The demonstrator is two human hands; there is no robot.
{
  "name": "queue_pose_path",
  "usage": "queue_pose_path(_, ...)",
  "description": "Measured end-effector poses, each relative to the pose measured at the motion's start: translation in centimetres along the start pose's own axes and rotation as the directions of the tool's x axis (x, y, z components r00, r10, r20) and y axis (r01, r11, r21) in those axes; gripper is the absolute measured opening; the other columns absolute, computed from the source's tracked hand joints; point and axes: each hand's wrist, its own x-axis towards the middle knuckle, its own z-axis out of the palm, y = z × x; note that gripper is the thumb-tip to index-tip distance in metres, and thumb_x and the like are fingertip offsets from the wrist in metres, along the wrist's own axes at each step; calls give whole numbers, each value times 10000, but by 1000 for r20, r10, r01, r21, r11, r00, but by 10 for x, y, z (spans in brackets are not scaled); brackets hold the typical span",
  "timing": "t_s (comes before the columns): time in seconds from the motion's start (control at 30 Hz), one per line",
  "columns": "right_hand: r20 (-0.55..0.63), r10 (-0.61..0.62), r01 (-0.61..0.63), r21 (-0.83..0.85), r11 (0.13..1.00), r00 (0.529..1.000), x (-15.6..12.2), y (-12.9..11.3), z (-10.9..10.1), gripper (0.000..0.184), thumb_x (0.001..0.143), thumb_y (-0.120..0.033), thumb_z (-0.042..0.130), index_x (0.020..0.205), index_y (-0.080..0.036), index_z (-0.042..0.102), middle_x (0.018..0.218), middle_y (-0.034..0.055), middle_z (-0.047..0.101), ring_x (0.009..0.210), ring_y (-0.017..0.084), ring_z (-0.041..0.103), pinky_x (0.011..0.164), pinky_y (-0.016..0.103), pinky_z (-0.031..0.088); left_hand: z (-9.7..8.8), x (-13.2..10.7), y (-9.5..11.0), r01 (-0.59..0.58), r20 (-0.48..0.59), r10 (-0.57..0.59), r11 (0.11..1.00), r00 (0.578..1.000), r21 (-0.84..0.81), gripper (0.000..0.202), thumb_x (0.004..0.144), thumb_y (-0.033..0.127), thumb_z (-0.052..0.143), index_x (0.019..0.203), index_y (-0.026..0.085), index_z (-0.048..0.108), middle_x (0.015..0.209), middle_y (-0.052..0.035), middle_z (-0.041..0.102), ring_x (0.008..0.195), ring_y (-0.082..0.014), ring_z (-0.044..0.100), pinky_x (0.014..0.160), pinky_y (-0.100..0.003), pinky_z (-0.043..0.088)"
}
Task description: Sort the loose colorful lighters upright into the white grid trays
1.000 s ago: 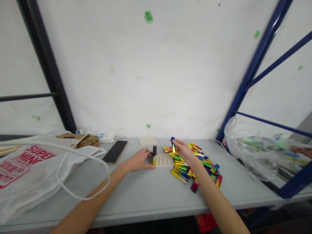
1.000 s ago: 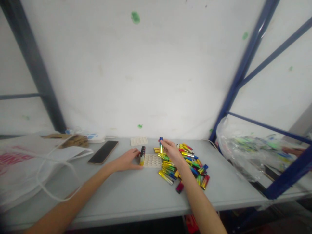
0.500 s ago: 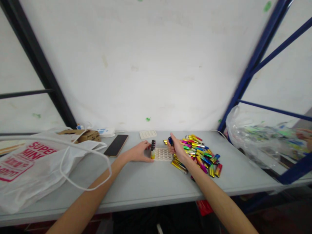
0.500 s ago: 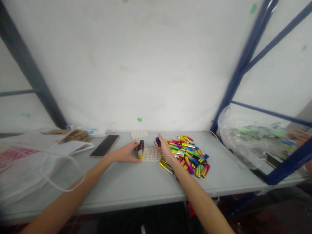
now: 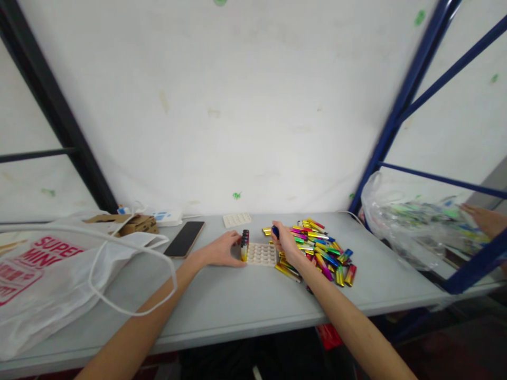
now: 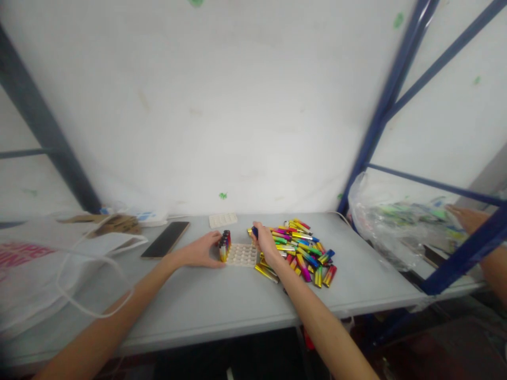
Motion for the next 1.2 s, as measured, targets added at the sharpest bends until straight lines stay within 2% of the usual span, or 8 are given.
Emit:
queue_pose_path(0.23,-33,73,-73,9,997,997,-1,2,0,470,928,-559,372,565,-260,377,437,-53,314,422,126,267,448,288,208,1,1,2,9,-13,-9,1000,1000,-10,691,630,641,849,1104,170,673,1149,-118,655,1112,-361,621,1012,-454,509)
queue_pose_path(0.33,24,97,-99,80,992,995,-1,1,1,521,927,-654,396,611,-242,439,489,-59,335,439,116,266,459,277,207,2,1,1,10,-23,-11,1000,1000,-13,720,618,660,854,1114,171,672,1176,-127,654,1121,-364,618,1024,-459,500)
queue_pose_path(0.47,98,-62,47,149,988,993,-3,-1,0,564,937,-735,402,855,-216,606,610,-52,440,508,133,375,510,271,327,3,2,0,-4,-19,4,1000,1000,-13,698,639,669,845,1097,172,670,1144,-123,651,1098,-355,623,1004,-453,508)
queue_pose_path(0.53,107,-139,128,103,986,985,-5,-2,-1,539,952,-700,434,991,-207,651,719,-23,551,620,154,507,609,284,429,3,2,0,-14,-23,13,1000,1000,-17,682,644,664,844,1087,175,671,1136,-118,651,1083,-350,625,995,-450,510)
queue_pose_path(0.63,217,-194,196,10,980,957,-9,-4,-2,462,918,-637,586,1015,-192,663,859,19,668,773,180,620,739,309,492,3,1,1,-16,-24,16,1000,1000,-12,683,657,666,834,1102,175,669,1138,-116,650,1079,-345,620,988,-445,509)
queue_pose_path(0.73,285,-235,253,-29,967,929,-11,-5,-1,401,883,-571,686,989,-186,647,881,37,727,796,192,669,757,316,510,3,1,3,-2,-14,2,1000,1000,-6,689,663,674,824,1107,170,670,1129,-118,647,1078,-349,618,972,-437,512)
queue_pose_path(0.97,130,-260,276,-118,954,957,-2,3,11,346,889,-524,691,996,-234,534,976,54,751,749,198,723,633,292,536,4,2,3,-5,3,5,1000,1000,-5,670,667,684,814,1073,172,667,1123,-122,637,1050,-341,616,946,-435,524)
queue_pose_path(1.2,224,-399,457,-385,802,889,4,4,11,209,975,-410,605,1046,-232,522,699,-19,675,629,183,636,616,264,441,3,1,5,-17,-13,16,1000,1000,-18,684,664,658,833,1124,177,679,1144,-114,656,1050,-340,623,950,-424,518)
